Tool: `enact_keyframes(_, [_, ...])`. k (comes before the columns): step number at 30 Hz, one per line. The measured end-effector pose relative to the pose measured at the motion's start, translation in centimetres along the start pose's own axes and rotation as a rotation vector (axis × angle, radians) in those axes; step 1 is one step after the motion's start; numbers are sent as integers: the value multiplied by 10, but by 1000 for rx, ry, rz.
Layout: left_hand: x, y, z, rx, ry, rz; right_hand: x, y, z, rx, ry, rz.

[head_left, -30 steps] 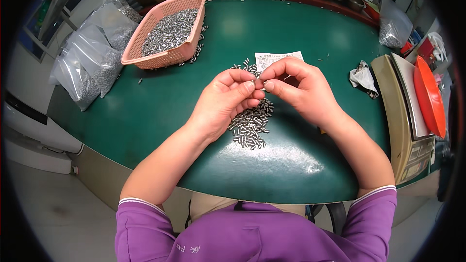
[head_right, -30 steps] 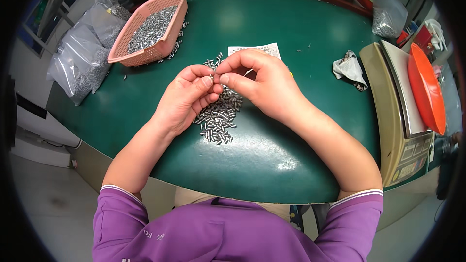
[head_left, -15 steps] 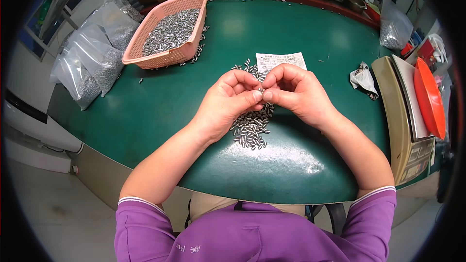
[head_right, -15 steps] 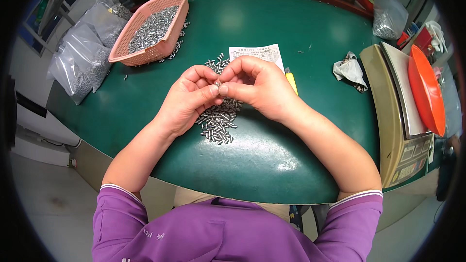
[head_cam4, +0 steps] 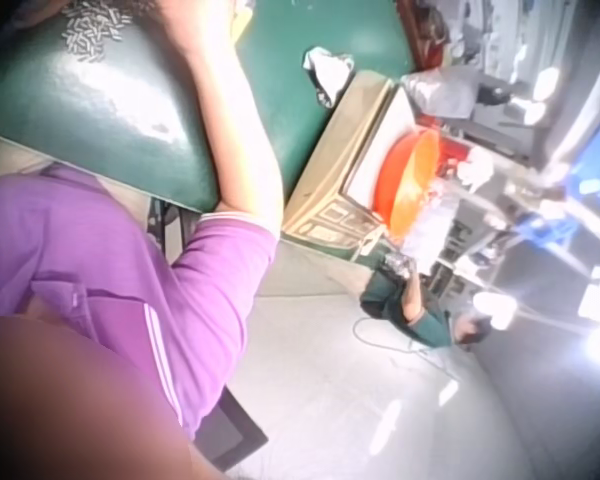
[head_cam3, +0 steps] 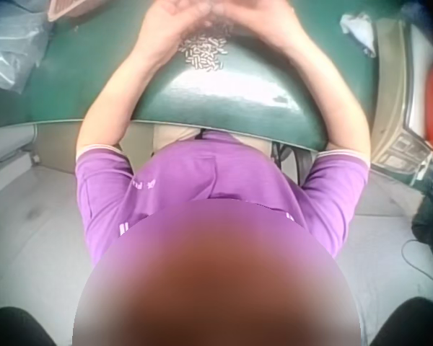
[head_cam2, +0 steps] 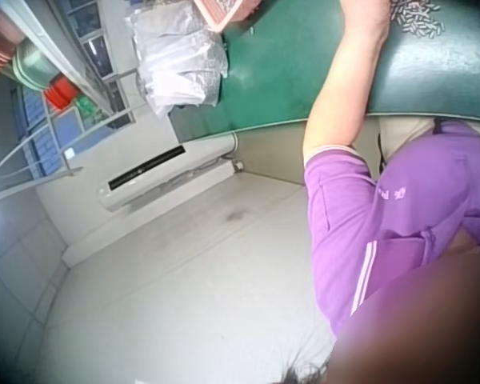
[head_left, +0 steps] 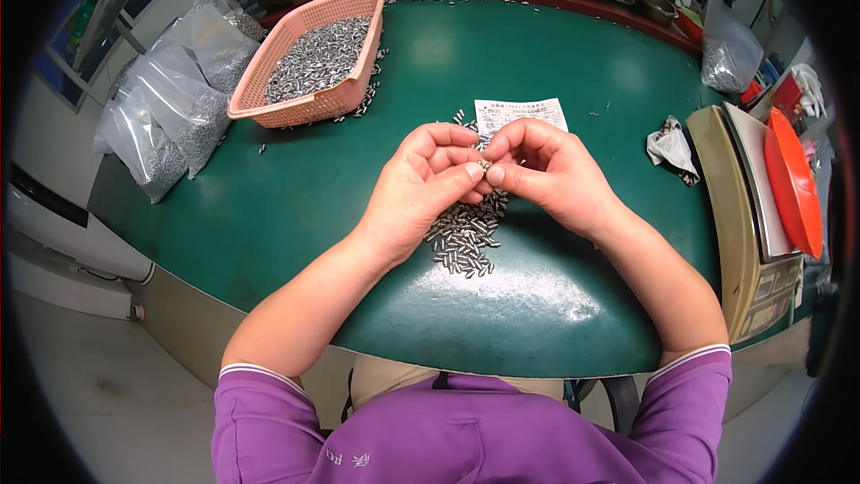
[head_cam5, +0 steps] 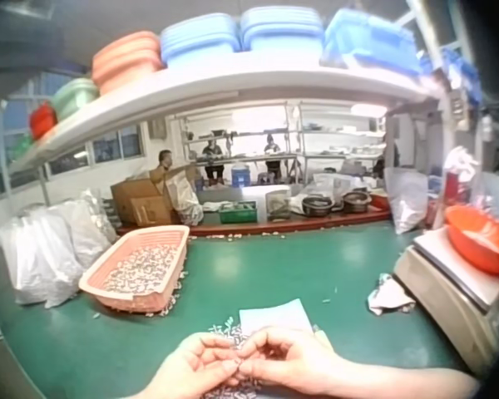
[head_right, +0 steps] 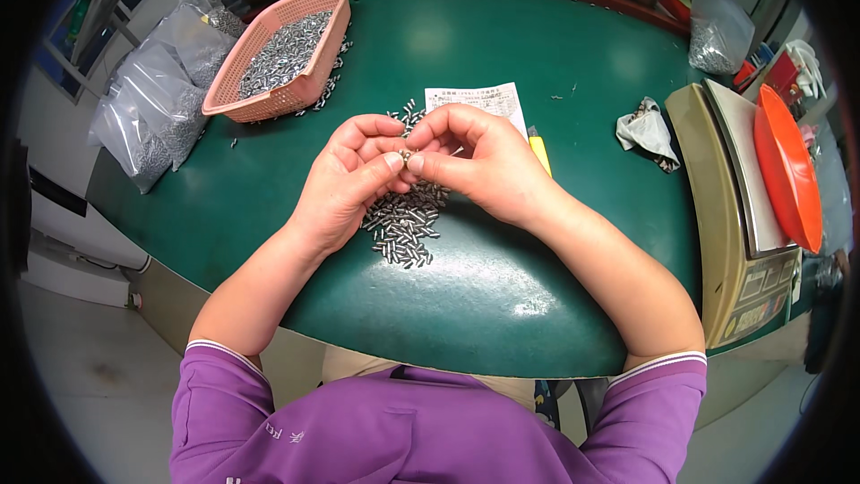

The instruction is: Inspecting and sorting small metal pins or terminals on a green workbench.

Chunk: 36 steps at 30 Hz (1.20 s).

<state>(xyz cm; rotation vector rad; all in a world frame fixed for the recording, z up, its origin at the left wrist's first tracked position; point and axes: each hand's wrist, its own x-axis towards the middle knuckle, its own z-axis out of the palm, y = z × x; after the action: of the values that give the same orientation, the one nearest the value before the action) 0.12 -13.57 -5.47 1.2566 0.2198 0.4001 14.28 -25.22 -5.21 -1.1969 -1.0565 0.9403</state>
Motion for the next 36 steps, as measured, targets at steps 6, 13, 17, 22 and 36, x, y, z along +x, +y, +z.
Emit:
enact_keyframes(6, [-1,-1,1,15,-1,45,-1,-3,1,-132,12,-21])
enact_keyframes(13, [-1,1,2,47,12,25,-2,-3,1,-169,49,-11])
enact_keyframes(17, [-1,2,3,54,15,34,-1,-5,1,-181,46,-9])
enact_keyframes(22, [-3,2,4,45,13,62,-2,-4,2,-137,31,-8])
enact_keyframes(36, [-1,2,1,-61,40,0,3,-6,-5,-357,154,-123])
